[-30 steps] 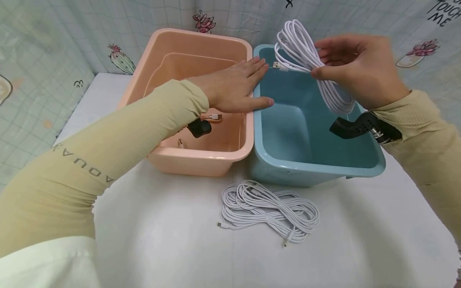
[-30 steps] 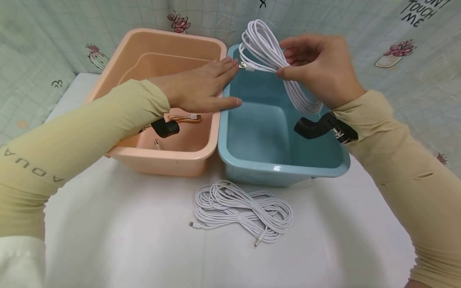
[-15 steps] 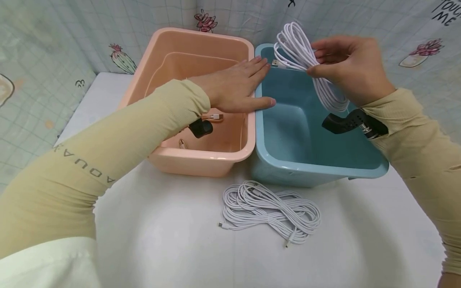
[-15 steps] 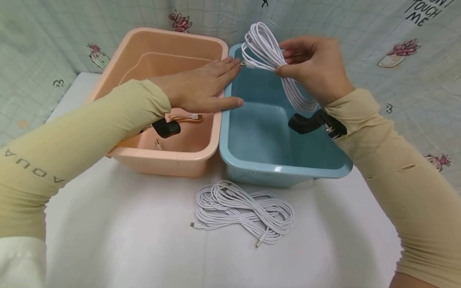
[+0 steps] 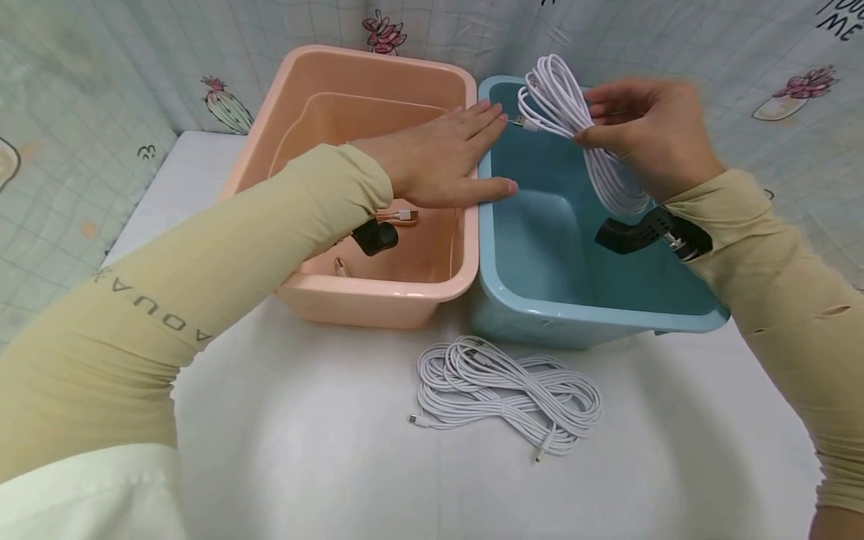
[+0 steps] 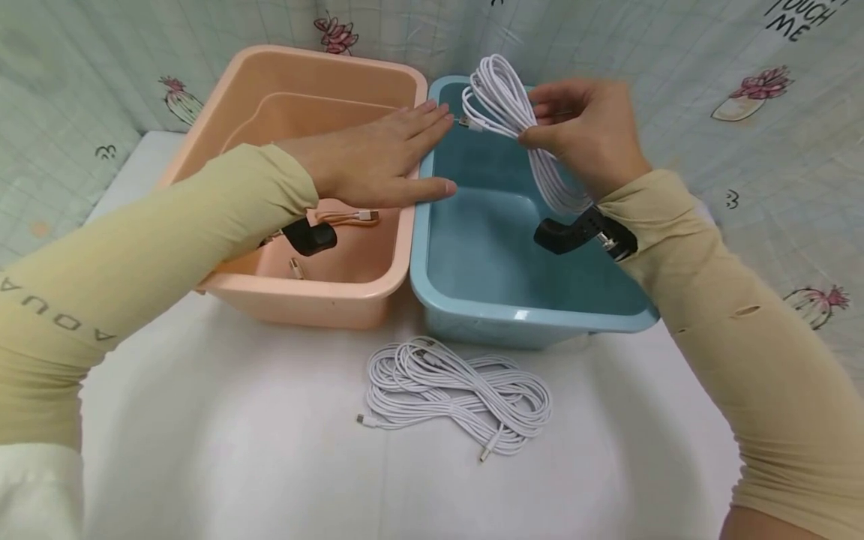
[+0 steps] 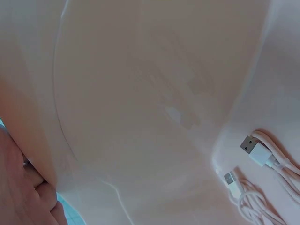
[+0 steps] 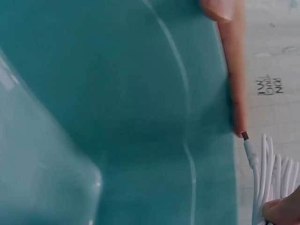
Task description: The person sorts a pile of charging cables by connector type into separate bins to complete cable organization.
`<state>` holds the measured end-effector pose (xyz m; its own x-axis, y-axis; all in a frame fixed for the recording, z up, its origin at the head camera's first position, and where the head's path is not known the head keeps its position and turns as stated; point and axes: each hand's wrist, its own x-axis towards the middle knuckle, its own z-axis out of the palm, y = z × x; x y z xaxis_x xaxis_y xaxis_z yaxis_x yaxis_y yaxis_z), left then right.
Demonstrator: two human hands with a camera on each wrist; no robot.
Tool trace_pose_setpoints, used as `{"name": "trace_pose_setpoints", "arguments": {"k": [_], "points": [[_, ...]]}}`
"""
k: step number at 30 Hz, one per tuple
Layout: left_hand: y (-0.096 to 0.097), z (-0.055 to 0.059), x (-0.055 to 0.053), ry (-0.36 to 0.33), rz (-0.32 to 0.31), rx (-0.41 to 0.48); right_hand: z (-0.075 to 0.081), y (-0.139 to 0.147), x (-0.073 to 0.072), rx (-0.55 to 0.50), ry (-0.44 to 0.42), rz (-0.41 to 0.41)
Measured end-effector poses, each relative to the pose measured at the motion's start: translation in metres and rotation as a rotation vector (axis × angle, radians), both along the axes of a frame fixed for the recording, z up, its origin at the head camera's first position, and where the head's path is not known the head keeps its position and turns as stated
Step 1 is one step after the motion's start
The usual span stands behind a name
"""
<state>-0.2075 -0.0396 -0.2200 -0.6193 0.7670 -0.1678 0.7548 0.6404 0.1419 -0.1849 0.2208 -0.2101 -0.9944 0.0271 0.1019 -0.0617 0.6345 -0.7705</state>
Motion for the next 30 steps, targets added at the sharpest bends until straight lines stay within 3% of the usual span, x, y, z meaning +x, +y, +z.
{"name": "trace_pose_setpoints", "arguments": {"k": [21,30], "points": [[0.001,-0.001,-0.002,-0.009,0.015,0.0,-0.016,-0.001,-0.008,0.172,-0.087,0.007],[0.002,-0.002,-0.002,-0.009,0.017,0.003,-0.018,0.001,-0.009,0.178,-0.097,0.017]]}}
